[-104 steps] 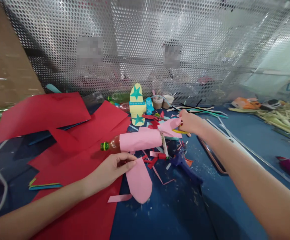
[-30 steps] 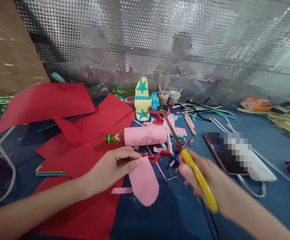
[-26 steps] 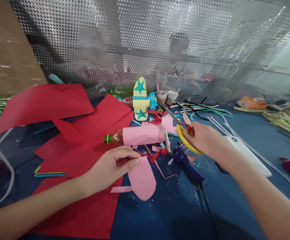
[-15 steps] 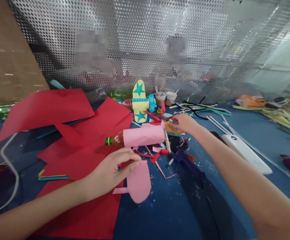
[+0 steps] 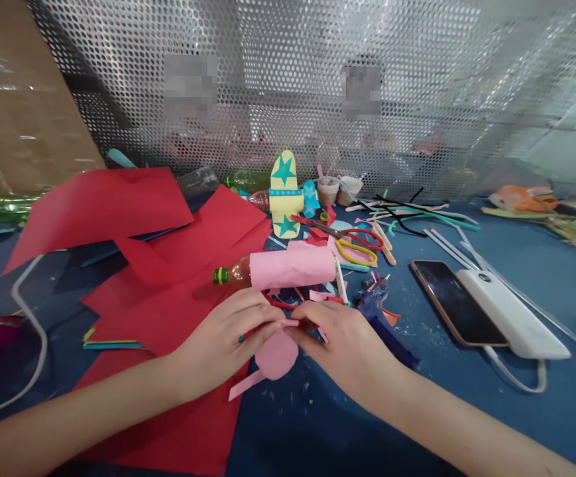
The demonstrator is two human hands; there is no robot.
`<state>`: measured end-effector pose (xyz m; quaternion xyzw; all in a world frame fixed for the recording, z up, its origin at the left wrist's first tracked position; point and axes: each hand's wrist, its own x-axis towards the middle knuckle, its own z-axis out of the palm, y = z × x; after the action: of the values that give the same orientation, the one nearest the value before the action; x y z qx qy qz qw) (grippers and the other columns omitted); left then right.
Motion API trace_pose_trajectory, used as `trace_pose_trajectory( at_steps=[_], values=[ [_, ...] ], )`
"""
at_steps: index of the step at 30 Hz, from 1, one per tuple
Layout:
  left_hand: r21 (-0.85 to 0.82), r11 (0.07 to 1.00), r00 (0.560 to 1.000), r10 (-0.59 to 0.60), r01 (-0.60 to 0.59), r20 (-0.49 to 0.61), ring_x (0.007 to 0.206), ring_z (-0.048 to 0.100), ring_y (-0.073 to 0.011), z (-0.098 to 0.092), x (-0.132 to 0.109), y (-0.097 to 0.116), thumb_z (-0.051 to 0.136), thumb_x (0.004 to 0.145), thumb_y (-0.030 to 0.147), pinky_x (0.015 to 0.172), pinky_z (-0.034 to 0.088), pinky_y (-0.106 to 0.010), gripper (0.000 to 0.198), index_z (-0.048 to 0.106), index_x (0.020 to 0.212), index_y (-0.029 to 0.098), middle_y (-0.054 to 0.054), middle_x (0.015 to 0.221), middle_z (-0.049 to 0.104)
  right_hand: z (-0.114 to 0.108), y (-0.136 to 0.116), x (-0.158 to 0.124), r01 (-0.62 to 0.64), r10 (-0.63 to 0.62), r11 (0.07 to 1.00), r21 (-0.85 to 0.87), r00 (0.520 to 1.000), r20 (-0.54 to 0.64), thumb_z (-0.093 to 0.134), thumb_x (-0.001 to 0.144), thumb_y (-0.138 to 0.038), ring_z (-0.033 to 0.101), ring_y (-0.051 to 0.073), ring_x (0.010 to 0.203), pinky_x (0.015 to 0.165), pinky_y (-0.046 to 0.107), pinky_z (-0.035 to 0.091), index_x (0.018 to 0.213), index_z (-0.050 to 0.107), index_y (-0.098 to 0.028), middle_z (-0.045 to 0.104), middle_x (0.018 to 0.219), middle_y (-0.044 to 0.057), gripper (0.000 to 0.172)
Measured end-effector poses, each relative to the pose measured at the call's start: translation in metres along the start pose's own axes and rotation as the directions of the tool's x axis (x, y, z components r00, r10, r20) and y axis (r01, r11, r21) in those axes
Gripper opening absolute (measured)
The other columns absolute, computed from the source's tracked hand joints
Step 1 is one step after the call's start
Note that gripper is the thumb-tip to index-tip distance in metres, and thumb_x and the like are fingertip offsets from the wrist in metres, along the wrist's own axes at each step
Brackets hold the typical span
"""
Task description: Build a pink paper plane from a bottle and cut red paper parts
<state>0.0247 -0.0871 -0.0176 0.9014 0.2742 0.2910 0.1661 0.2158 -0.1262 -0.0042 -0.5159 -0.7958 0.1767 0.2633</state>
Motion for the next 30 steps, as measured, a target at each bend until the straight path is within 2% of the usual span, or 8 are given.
trace_pose_trajectory(
  at_steps=[5,8,11,14,17,21,26,30],
  values=[
    [0.057,0.998,1.000,0.002,-0.002,-0.003,0.076,0.058,-0.0159,0.001,-0.001,0.001,0.039,0.098,0.019,0.072,0.050,-0.029,0.031,0.065,0.083,0.017,-0.004,0.081,0.065,0.007,0.010,0.001,-0.011,0.015,0.999,0.048,0.997,-0.072,0.057,0.087,-0.025,0.070,0.018,0.074,0.068,0.028,0.054,0.092,0.067,-0.022,0.075,0.083,0.002,0.012],
    [0.028,0.999,1.000,-0.018,0.019,-0.011,0.076,0.059,-0.0159,-0.001,-0.001,-0.001,0.043,0.097,0.018,0.072,0.050,-0.028,0.027,0.067,0.085,0.015,-0.004,0.079,0.066,0.006,0.010,0.004,-0.032,0.038,0.994,0.101,0.998,-0.058,0.055,0.087,-0.024,0.070,0.018,0.073,0.067,0.027,0.054,0.088,0.068,-0.022,0.075,0.082,0.002,0.014],
    [-0.085,0.981,0.984,-0.171,0.174,0.045,0.081,0.063,-0.0170,-0.006,0.000,-0.007,0.054,0.091,0.021,0.076,0.050,-0.028,0.017,0.070,0.088,0.017,-0.003,0.082,0.070,0.006,0.012,0.010,-0.091,0.086,0.975,0.200,0.996,0.037,0.056,0.087,-0.025,0.069,0.017,0.072,0.062,0.025,0.053,0.083,0.069,-0.022,0.075,0.081,0.000,0.013],
    [-0.228,0.890,0.918,-0.377,0.396,0.125,0.083,0.067,-0.0169,-0.014,0.000,-0.018,0.058,0.086,0.022,0.077,0.051,-0.027,0.014,0.071,0.091,0.020,-0.002,0.090,0.074,0.009,0.019,0.022,-0.134,0.114,0.958,0.254,0.989,0.090,0.058,0.086,-0.024,0.068,0.015,0.067,0.061,0.024,0.053,0.078,0.069,-0.022,0.073,0.075,-0.001,0.014],
    [-0.271,0.825,0.868,-0.475,0.496,0.144,0.082,0.069,-0.0178,-0.018,0.000,-0.027,0.058,0.084,0.022,0.075,0.053,-0.027,0.014,0.072,0.087,0.018,-0.002,0.089,0.076,0.015,0.025,0.035,-0.132,0.110,0.956,0.263,0.989,0.096,0.060,0.084,-0.021,0.069,0.015,0.068,0.063,0.025,0.055,0.076,0.069,-0.021,0.074,0.075,-0.001,0.012],
    [-0.236,0.817,0.850,-0.517,0.526,0.101,0.080,0.069,-0.0184,-0.018,0.001,-0.032,0.057,0.084,0.021,0.071,0.053,-0.027,0.015,0.072,0.084,0.018,-0.003,0.088,0.076,0.021,0.026,0.046,-0.116,0.105,0.963,0.243,0.993,0.060,0.061,0.084,-0.022,0.069,0.016,0.074,0.070,0.028,0.056,0.080,0.068,-0.021,0.074,0.088,0.000,0.009],
    [-0.130,0.865,0.875,-0.482,0.484,0.045,0.078,0.068,-0.0195,-0.016,0.004,-0.033,0.055,0.087,0.024,0.067,0.050,-0.027,0.018,0.072,0.085,0.018,-0.004,0.088,0.076,0.020,0.022,0.049,-0.103,0.103,0.979,0.177,0.995,0.013,0.060,0.084,-0.017,0.070,0.018,0.080,0.073,0.030,0.056,0.091,0.067,-0.020,0.075,0.091,0.003,0.010],
    [-0.041,0.883,0.884,-0.467,0.467,0.019,0.081,0.068,-0.0203,-0.016,0.007,-0.034,0.053,0.089,0.023,0.068,0.049,-0.028,0.019,0.072,0.088,0.018,-0.005,0.091,0.075,0.019,0.022,0.052,-0.081,0.080,0.989,0.126,0.997,0.015,0.060,0.085,-0.016,0.070,0.019,0.079,0.071,0.029,0.054,0.084,0.066,-0.020,0.075,0.090,0.003,0.008]
  ],
)
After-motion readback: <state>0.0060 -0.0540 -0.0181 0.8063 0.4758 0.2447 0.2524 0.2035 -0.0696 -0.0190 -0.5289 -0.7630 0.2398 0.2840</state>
